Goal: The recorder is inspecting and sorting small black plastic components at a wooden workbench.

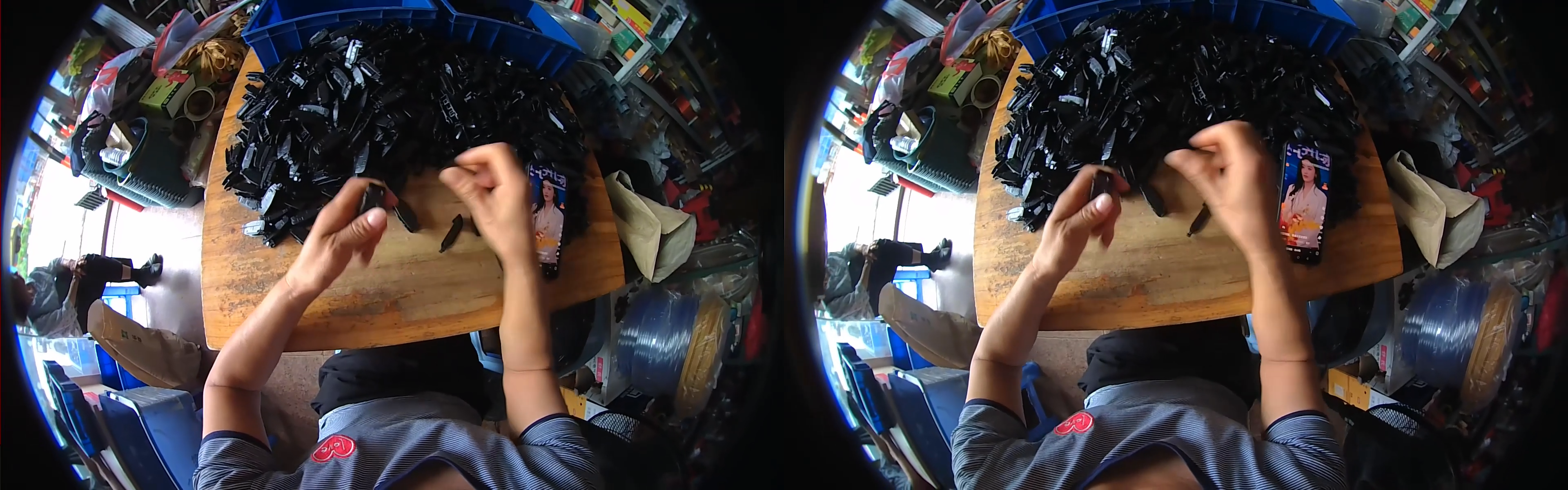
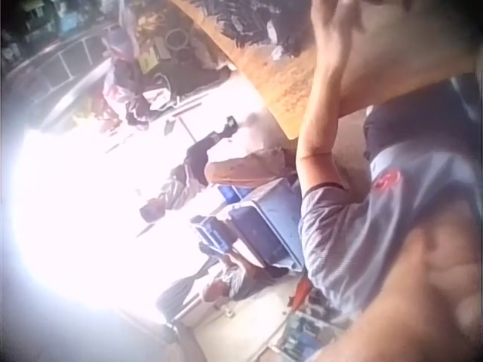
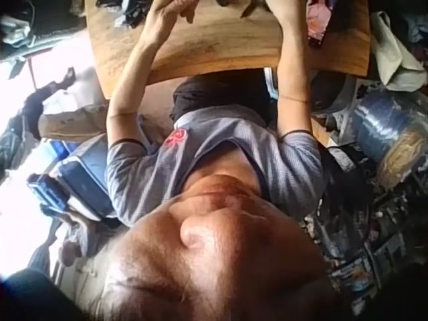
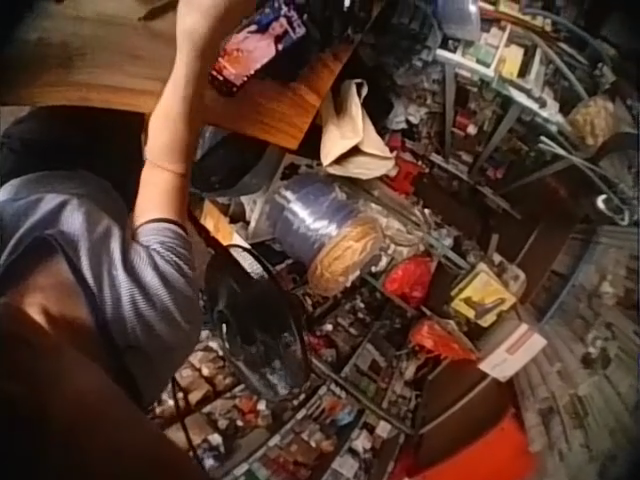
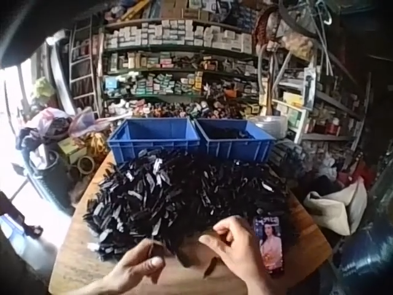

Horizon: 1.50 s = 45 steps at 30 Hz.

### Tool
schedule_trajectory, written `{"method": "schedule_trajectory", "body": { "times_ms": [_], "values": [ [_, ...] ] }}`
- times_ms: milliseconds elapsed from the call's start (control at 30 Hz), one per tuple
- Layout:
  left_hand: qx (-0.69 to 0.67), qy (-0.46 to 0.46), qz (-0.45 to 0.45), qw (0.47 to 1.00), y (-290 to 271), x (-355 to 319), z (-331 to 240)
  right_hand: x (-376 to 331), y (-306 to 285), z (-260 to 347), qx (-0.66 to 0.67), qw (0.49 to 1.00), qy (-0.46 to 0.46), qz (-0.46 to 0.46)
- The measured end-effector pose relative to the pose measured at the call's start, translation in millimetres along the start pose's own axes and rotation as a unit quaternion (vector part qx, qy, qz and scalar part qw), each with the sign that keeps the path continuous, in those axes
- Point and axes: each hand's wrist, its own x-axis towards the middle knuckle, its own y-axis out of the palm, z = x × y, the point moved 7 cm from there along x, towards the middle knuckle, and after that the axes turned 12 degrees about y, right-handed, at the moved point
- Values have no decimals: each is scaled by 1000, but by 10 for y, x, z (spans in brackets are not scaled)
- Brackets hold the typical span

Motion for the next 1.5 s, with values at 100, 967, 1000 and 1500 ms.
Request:
{"method": "schedule_trajectory", "body": {
  "times_ms": [100, 967, 1000, 1500],
  "values": [
    [134, 138, -1, 981, -128, 142, 3, 34, -131, -405, -304, 940, 149, 48],
    [426, 165, 137, 879, 53, 60, 120, -206, 275, -317, -247, 922, 145, 259],
    [357, 119, 114, 919, -7, 81, 114, -214, 333, -339, -225, 930, 103, 273],
    [33, -71, 39, 996, -39, 6, 252, -191, 521, -326, 468, 830, 200, 229]
  ]
}}
